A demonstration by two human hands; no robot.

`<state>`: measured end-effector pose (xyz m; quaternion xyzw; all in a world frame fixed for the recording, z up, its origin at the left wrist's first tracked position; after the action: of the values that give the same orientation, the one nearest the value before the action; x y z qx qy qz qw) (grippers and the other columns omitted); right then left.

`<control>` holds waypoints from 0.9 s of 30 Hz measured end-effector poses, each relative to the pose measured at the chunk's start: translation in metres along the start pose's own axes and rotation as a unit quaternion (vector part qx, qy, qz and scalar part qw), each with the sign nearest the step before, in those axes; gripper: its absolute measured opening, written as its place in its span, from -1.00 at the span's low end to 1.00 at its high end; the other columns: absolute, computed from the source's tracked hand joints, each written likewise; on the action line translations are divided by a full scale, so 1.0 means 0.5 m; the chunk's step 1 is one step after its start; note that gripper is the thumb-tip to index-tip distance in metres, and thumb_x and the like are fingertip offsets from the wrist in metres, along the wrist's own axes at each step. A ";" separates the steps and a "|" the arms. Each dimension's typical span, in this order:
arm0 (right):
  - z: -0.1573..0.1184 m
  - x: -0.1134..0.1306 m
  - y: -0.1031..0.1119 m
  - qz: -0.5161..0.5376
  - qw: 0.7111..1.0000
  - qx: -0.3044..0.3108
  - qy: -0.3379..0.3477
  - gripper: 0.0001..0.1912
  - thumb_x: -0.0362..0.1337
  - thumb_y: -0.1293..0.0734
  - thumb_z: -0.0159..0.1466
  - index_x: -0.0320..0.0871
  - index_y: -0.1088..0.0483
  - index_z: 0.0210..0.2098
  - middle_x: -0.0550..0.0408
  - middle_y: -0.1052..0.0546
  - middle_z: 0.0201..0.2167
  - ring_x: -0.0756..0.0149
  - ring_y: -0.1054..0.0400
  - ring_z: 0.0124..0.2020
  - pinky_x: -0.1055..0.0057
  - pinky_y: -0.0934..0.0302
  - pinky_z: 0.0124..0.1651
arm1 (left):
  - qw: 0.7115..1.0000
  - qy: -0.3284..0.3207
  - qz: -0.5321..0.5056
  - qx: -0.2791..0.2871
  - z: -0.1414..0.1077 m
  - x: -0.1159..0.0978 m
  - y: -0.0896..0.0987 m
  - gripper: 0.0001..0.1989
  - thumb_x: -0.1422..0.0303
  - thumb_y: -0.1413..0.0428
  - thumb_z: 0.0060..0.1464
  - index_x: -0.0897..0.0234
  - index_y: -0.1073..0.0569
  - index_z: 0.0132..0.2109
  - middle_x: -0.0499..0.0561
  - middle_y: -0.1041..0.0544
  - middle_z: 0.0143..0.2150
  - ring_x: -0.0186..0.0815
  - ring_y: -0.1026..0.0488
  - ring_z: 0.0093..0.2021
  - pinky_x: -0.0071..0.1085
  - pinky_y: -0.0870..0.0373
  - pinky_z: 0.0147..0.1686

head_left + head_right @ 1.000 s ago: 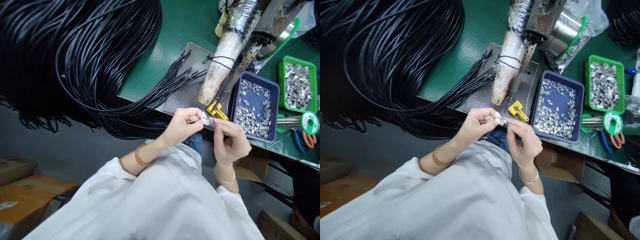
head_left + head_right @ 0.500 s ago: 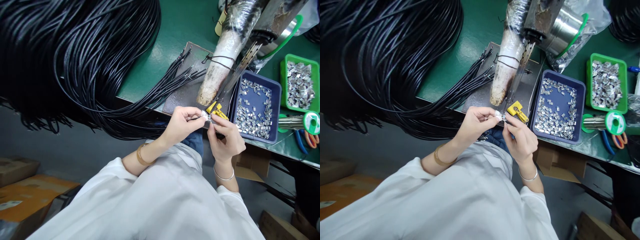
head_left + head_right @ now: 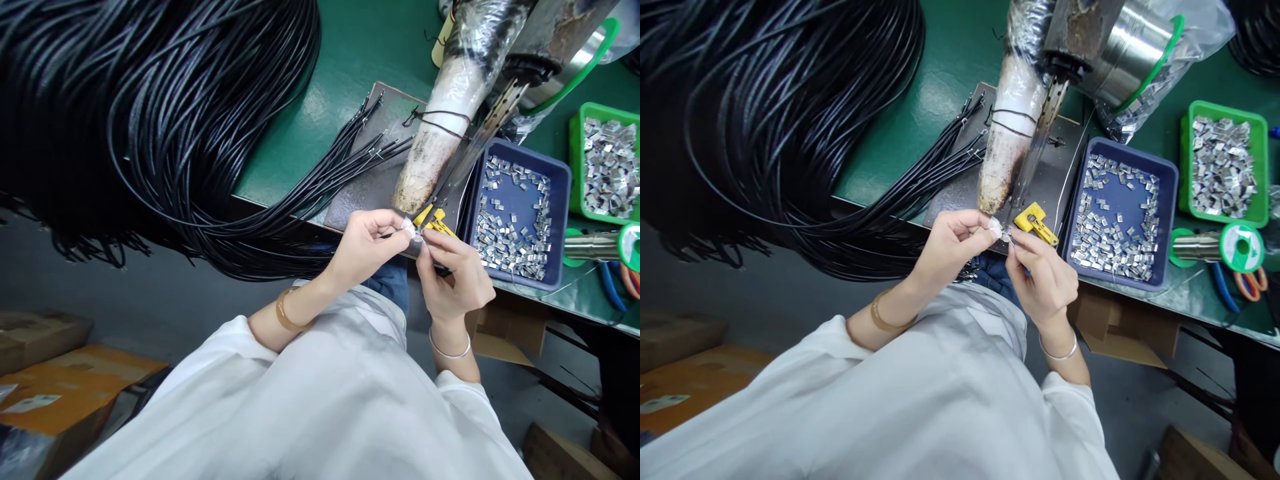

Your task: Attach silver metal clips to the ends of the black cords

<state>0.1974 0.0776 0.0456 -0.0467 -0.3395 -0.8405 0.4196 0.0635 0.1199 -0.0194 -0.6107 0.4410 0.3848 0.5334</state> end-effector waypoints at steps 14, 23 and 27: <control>0.011 -0.014 0.001 0.015 0.999 -0.011 -0.045 -0.79 -0.48 -0.47 0.18 -0.10 -0.46 -0.26 0.12 -0.63 -0.19 0.32 -0.57 -0.20 0.38 -0.51 -0.13 | 0.998 -0.034 0.052 -0.020 -0.005 0.001 0.002 -0.91 0.45 -0.19 0.01 0.40 -0.57 -0.40 -0.09 -0.37 -0.55 -0.52 -0.21 -0.53 -0.57 -0.17 -0.54; 0.025 -0.007 0.003 0.013 0.998 -0.009 -0.054 -0.77 -0.50 -0.48 0.16 -0.07 -0.50 -0.27 0.15 -0.62 -0.19 0.32 -0.57 -0.22 0.38 -0.53 -0.14 | 0.997 -0.051 0.059 -0.021 -0.007 -0.019 0.000 -0.89 0.42 -0.20 -0.01 0.39 -0.55 -0.43 -0.13 -0.27 -0.59 -0.54 -0.07 -0.58 -0.57 0.01 -0.63; 0.020 -0.005 0.005 0.018 0.999 -0.008 -0.047 -0.78 -0.49 -0.48 0.15 -0.10 -0.47 -0.28 0.12 -0.63 -0.17 0.32 -0.58 -0.21 0.39 -0.52 -0.14 | 0.997 -0.034 0.063 -0.022 -0.005 -0.007 0.005 -0.88 0.40 -0.21 -0.02 0.38 -0.55 -0.43 -0.10 -0.32 -0.58 -0.51 -0.15 -0.57 -0.56 -0.11 -0.59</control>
<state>0.1989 0.0845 0.0535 -0.0957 -0.3511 -0.8326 0.4176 0.0602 0.1180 -0.0166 -0.5797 0.4517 0.4478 0.5093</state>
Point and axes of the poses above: each hand's wrist, its own z-axis towards the middle knuckle, its own y-axis out of the back of the hand, x = y × z, the point moved 9 cm from there along z, towards the middle knuckle
